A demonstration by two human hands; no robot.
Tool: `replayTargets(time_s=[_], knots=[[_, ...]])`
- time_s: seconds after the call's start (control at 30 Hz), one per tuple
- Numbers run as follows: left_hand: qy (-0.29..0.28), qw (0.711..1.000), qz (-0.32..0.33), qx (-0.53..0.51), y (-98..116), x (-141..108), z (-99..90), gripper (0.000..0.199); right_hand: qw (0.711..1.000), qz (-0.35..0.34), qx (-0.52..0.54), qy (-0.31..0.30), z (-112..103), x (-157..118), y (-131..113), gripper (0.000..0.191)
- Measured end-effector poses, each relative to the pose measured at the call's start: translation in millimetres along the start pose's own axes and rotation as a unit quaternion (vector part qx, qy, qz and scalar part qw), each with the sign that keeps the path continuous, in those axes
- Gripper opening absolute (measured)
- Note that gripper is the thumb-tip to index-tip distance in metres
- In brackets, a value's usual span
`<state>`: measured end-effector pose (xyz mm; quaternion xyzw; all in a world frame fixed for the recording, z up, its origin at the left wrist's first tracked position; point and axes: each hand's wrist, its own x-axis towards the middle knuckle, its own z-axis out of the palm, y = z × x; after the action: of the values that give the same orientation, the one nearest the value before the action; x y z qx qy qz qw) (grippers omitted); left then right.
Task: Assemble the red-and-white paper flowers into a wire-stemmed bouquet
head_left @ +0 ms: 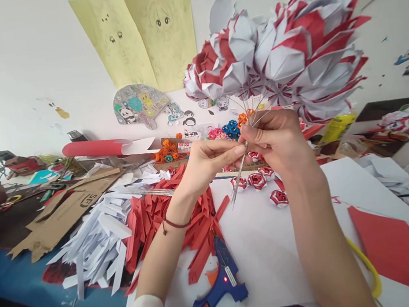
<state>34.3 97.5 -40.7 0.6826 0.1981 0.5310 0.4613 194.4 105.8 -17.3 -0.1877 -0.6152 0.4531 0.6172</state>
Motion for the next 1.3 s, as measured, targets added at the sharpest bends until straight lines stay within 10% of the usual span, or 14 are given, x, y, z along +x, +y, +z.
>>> replayTargets(time_s=[1.3], knots=[[0.022,1.0,-0.009,0.004,6,-8,1.8,0.018,1.0,0.018,0.0,-0.01,12,-9,-16,0.041]])
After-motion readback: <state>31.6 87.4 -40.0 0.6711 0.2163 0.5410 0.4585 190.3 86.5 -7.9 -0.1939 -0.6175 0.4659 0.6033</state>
